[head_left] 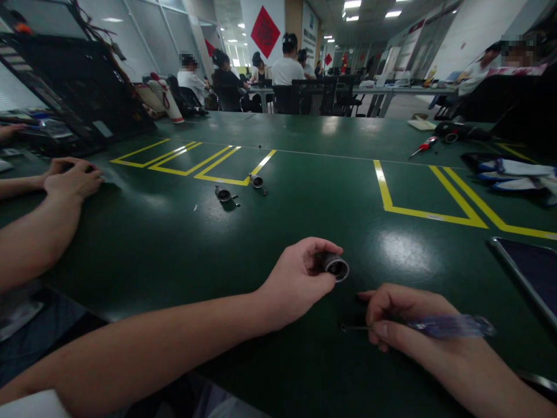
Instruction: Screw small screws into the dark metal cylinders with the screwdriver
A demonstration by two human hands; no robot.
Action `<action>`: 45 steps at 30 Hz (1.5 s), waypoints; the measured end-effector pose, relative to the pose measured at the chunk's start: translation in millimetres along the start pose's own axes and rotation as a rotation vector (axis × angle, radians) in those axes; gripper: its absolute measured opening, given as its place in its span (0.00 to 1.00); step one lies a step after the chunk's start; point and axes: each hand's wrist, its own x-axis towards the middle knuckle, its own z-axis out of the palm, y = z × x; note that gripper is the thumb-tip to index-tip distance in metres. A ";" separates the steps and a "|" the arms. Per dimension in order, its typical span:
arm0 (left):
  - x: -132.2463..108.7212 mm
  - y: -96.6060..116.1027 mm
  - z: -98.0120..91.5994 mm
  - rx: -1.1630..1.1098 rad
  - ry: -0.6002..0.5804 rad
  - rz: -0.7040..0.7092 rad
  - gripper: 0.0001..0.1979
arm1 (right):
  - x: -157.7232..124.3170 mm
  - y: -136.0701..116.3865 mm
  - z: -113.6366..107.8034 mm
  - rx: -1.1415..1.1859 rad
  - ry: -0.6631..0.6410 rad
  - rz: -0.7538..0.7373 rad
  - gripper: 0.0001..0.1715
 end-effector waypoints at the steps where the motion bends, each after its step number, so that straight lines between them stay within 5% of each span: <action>1: 0.0 -0.2 -0.3 0.013 -0.006 -0.015 0.19 | -0.8 -1.2 0.0 -0.061 -0.001 -0.005 0.10; 4: -0.1 0.4 -0.5 0.058 -0.005 -0.043 0.20 | -4.1 -4.3 1.8 -0.249 0.042 -0.099 0.10; 11: 1.5 1.4 1.9 -0.002 0.042 -0.033 0.18 | -8.6 -4.6 11.9 -0.404 0.218 -0.631 0.11; 14: 2.4 0.4 1.7 -0.010 0.038 -0.002 0.15 | -9.9 -3.6 10.2 -0.413 0.301 -0.698 0.12; 19: 2.1 -3.8 -0.6 0.010 -0.027 0.016 0.16 | -11.0 0.0 9.4 -0.506 0.434 -0.679 0.11; 27: -1.7 -4.3 -1.1 0.105 -0.045 0.192 0.14 | -4.0 6.1 13.4 -0.556 0.472 -0.675 0.08; 45: -2.5 -10.1 -0.4 0.333 -0.014 0.395 0.16 | -8.2 28.9 20.2 -0.649 0.440 -0.691 0.11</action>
